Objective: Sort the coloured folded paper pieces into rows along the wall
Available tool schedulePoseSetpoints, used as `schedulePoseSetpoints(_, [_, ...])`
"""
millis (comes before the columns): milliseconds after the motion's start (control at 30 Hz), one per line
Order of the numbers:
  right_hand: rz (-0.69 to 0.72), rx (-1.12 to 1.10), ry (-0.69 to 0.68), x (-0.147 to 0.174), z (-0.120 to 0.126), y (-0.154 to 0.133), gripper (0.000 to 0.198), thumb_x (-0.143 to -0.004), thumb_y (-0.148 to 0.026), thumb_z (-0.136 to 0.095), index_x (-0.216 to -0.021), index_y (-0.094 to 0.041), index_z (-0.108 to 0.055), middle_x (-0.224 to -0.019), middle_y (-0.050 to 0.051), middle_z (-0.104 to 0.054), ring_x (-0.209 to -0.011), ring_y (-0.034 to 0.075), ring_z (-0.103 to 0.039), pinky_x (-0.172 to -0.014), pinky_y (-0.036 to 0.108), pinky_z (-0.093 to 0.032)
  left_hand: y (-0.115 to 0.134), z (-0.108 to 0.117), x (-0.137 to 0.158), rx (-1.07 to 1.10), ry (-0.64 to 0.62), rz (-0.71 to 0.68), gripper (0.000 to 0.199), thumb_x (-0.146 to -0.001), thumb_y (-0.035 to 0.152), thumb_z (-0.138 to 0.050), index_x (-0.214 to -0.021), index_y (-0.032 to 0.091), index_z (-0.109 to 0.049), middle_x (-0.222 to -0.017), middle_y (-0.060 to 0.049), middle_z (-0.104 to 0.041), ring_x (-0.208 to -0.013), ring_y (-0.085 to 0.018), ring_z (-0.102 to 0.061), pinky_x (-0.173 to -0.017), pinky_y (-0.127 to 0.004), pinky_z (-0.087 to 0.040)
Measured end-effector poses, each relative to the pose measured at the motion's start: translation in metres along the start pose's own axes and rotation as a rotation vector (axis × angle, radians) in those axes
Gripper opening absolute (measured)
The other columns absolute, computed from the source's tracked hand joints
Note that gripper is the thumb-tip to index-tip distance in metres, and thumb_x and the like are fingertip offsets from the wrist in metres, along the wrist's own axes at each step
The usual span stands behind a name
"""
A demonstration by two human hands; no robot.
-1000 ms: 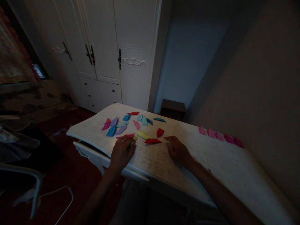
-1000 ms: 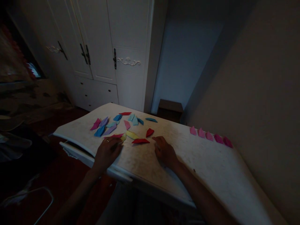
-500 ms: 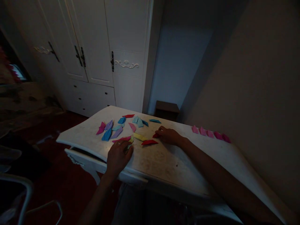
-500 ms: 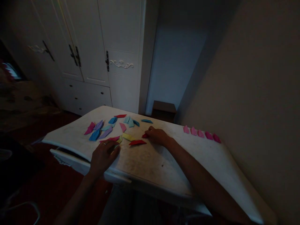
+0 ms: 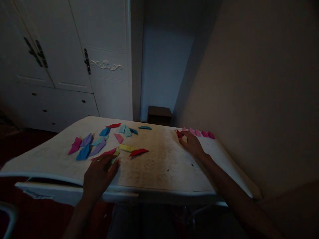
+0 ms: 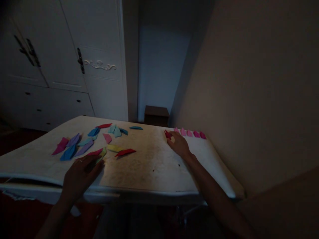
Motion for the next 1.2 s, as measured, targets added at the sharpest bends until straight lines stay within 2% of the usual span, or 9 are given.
schedulePoseSetpoints(133, [-0.205,0.074,0.094,0.021,0.031,0.06,0.028,-0.082,-0.032,-0.053,-0.104,-0.018,-0.065,-0.105,0.008,-0.068,-0.094,0.023,-0.062,-0.086,0.037,-0.047,-0.005,-0.004,-0.001,-0.019,-0.039,0.026,0.044,-0.086,0.056,-0.044,-0.097,0.021,-0.069,-0.103,-0.011,-0.072,-0.099,-0.031,-0.063,-0.083,-0.045,-0.051])
schedulePoseSetpoints(233, [-0.355,0.169,0.138,0.033,0.054,0.092,0.028,-0.083,-0.03,-0.052,-0.104,-0.017,-0.065,-0.102,0.008,-0.069,-0.093,0.022,-0.063,-0.086,0.033,-0.046,-0.005,-0.005,-0.004,-0.054,-0.072,0.059,0.046,-0.086,0.056,-0.043,-0.099,0.021,-0.069,-0.105,-0.011,-0.072,-0.1,-0.033,-0.064,-0.082,-0.048,-0.052])
schedulePoseSetpoints(367, [-0.56,0.331,0.059,0.042,0.072,0.12,0.032,-0.087,-0.031,-0.049,-0.11,-0.016,-0.064,-0.107,0.011,-0.068,-0.097,0.02,-0.063,-0.083,0.028,-0.045,-0.003,-0.003,-0.008,-0.078,-0.101,0.066,0.042,-0.084,0.054,-0.044,-0.097,0.024,-0.07,-0.105,-0.008,-0.072,-0.097,-0.034,-0.066,-0.079,-0.05,-0.054])
schedulePoseSetpoints(500, [-0.689,0.406,-0.029,0.046,0.072,0.138,0.034,-0.087,-0.035,-0.051,-0.109,-0.013,-0.066,-0.104,0.016,-0.068,-0.09,0.023,-0.066,-0.074,0.029,-0.047,-0.003,-0.001,-0.01,-0.079,-0.123,0.08,0.044,-0.082,0.055,-0.044,-0.094,0.022,-0.071,-0.103,-0.01,-0.073,-0.098,-0.035,-0.066,-0.084,-0.05,-0.053])
schedulePoseSetpoints(700, [-0.786,0.497,-0.062,0.047,0.062,0.142,0.042,-0.09,-0.042,-0.045,-0.106,-0.01,-0.067,-0.105,0.022,-0.065,-0.091,0.028,-0.066,-0.073,0.034,-0.049,-0.003,0.0,-0.009,-0.061,-0.14,0.092,0.047,-0.085,0.058,-0.039,-0.093,0.023,-0.07,-0.104,-0.013,-0.071,-0.099,-0.039,-0.064,-0.084,-0.059,-0.052])
schedulePoseSetpoints(933, [-0.812,0.522,-0.046,0.049,0.062,0.134,0.049,-0.091,-0.049,-0.04,-0.111,-0.011,-0.065,-0.107,0.022,-0.061,-0.094,0.032,-0.065,-0.074,0.039,-0.05,-0.001,-0.003,-0.008,-0.077,-0.114,0.112,0.047,-0.084,0.061,-0.039,-0.095,0.026,-0.069,-0.107,-0.009,-0.071,-0.101,-0.038,-0.063,-0.084,-0.057,-0.051])
schedulePoseSetpoints(1067, [-0.748,0.502,0.036,0.054,0.062,0.131,0.053,-0.088,-0.049,-0.044,-0.119,-0.009,-0.06,-0.109,0.026,-0.059,-0.093,0.034,-0.064,-0.072,0.042,-0.049,0.0,-0.003,-0.004,-0.082,-0.085,0.103,0.042,-0.084,0.056,-0.044,-0.094,0.024,-0.069,-0.104,-0.007,-0.072,-0.101,-0.033,-0.063,-0.085,-0.049,-0.052])
schedulePoseSetpoints(1200, [-0.64,0.435,0.137,0.053,0.055,0.117,0.046,-0.087,-0.042,-0.044,-0.119,-0.013,-0.059,-0.112,0.024,-0.059,-0.085,0.031,-0.064,-0.067,0.04,-0.048,0.005,0.0,-0.002,-0.089,-0.052,0.074,0.039,-0.085,0.051,-0.046,-0.094,0.023,-0.071,-0.102,-0.007,-0.072,-0.098,-0.03,-0.064,-0.081,-0.041,-0.053])
Point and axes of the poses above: each hand's wrist, its own x-axis away from the middle knuckle, its own z-axis out of the back of the hand, y = z × x, the point moved 1 cm from there along -x, towards the middle knuckle
